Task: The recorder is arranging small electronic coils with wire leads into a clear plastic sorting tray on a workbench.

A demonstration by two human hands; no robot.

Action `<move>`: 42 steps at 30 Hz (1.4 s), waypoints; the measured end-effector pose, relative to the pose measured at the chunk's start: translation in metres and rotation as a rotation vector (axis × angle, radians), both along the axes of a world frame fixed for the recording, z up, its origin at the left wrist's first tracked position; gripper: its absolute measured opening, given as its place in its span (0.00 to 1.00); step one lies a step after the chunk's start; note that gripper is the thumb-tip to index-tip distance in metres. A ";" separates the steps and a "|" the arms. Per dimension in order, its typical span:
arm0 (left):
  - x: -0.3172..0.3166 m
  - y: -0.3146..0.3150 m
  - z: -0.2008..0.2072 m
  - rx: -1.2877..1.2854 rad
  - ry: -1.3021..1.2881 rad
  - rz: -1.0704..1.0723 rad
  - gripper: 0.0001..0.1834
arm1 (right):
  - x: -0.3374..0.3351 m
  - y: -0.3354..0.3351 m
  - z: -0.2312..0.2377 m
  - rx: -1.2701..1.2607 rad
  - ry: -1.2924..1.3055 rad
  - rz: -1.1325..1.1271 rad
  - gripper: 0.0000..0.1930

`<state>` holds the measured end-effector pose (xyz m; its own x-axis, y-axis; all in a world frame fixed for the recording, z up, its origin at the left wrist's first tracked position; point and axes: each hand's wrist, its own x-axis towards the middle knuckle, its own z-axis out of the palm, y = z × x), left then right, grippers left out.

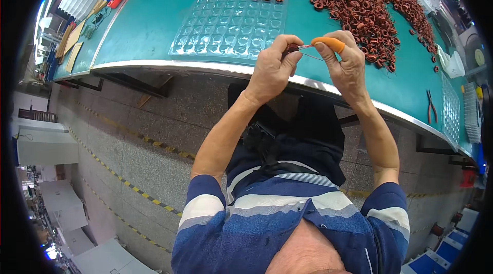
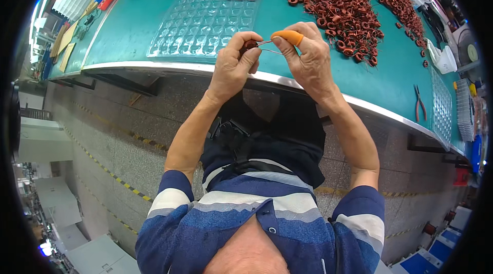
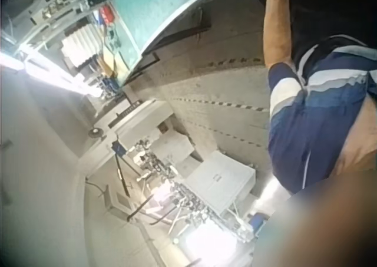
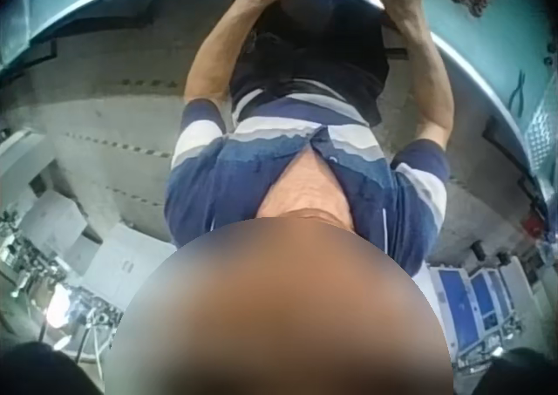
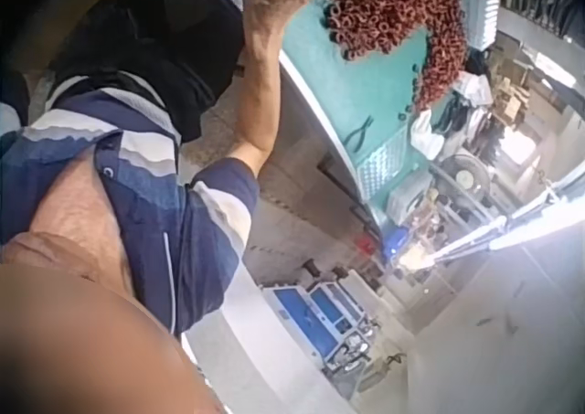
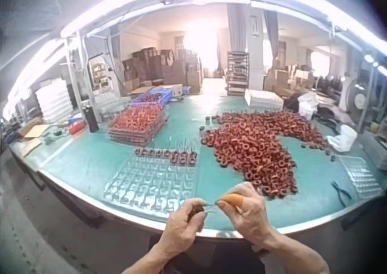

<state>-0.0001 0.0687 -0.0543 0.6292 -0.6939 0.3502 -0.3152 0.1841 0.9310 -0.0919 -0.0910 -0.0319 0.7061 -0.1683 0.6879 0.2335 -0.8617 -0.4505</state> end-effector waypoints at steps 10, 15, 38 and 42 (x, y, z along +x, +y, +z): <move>-0.005 0.001 -0.001 -0.232 0.344 -0.137 0.06 | 0.009 0.010 -0.018 0.841 0.082 0.238 0.10; -0.010 -0.006 -0.001 -0.261 0.471 -0.074 0.03 | 0.014 0.015 -0.029 1.277 0.139 0.271 0.13; -0.004 0.017 -0.002 0.102 -0.177 0.161 0.10 | 0.001 0.033 -0.024 0.931 0.089 0.064 0.18; -0.003 0.019 -0.008 0.052 -0.015 0.079 0.10 | 0.003 0.026 -0.034 1.041 0.141 0.130 0.17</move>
